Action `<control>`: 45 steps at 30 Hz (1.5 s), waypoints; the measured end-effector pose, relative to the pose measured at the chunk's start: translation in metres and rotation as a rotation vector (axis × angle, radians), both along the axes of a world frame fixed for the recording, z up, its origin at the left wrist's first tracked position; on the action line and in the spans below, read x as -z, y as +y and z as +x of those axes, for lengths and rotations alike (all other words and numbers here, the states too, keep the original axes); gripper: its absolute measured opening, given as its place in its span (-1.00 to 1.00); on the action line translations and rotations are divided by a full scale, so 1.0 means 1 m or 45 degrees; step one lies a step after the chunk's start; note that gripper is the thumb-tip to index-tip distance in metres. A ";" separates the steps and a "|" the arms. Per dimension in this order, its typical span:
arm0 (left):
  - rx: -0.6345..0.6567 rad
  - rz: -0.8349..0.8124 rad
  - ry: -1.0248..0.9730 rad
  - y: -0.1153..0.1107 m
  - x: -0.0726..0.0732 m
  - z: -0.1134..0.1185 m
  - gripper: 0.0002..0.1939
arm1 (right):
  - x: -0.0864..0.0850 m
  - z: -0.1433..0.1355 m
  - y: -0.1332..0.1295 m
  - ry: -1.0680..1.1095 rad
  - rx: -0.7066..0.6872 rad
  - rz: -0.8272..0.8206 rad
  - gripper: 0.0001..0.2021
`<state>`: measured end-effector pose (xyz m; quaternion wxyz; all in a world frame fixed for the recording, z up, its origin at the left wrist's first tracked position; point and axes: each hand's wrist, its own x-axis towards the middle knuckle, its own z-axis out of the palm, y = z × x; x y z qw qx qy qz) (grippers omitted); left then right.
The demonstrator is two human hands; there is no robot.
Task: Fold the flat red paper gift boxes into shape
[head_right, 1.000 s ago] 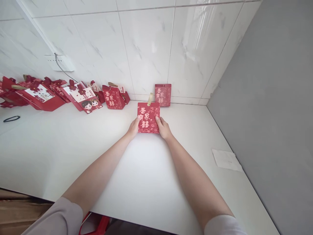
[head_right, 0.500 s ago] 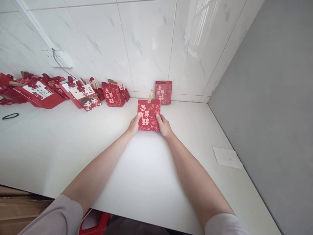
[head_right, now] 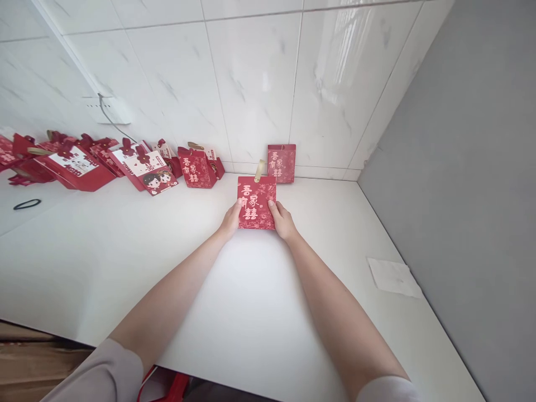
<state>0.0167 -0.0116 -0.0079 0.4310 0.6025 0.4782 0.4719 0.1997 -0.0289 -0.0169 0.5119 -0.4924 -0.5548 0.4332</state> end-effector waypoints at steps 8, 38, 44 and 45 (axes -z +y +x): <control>0.070 -0.048 -0.135 0.000 0.001 -0.005 -0.40 | -0.003 -0.003 -0.001 -0.027 0.010 -0.020 -0.42; 0.056 -0.100 -0.154 0.006 0.001 -0.004 -0.49 | -0.005 -0.001 -0.002 0.025 0.006 -0.048 -0.44; 0.037 -0.107 -0.142 0.002 -0.003 -0.003 -0.46 | -0.006 -0.001 -0.001 0.004 0.017 -0.001 -0.44; 0.025 -0.105 -0.154 0.002 -0.003 -0.003 -0.46 | -0.006 -0.001 -0.001 -0.003 0.015 0.006 -0.46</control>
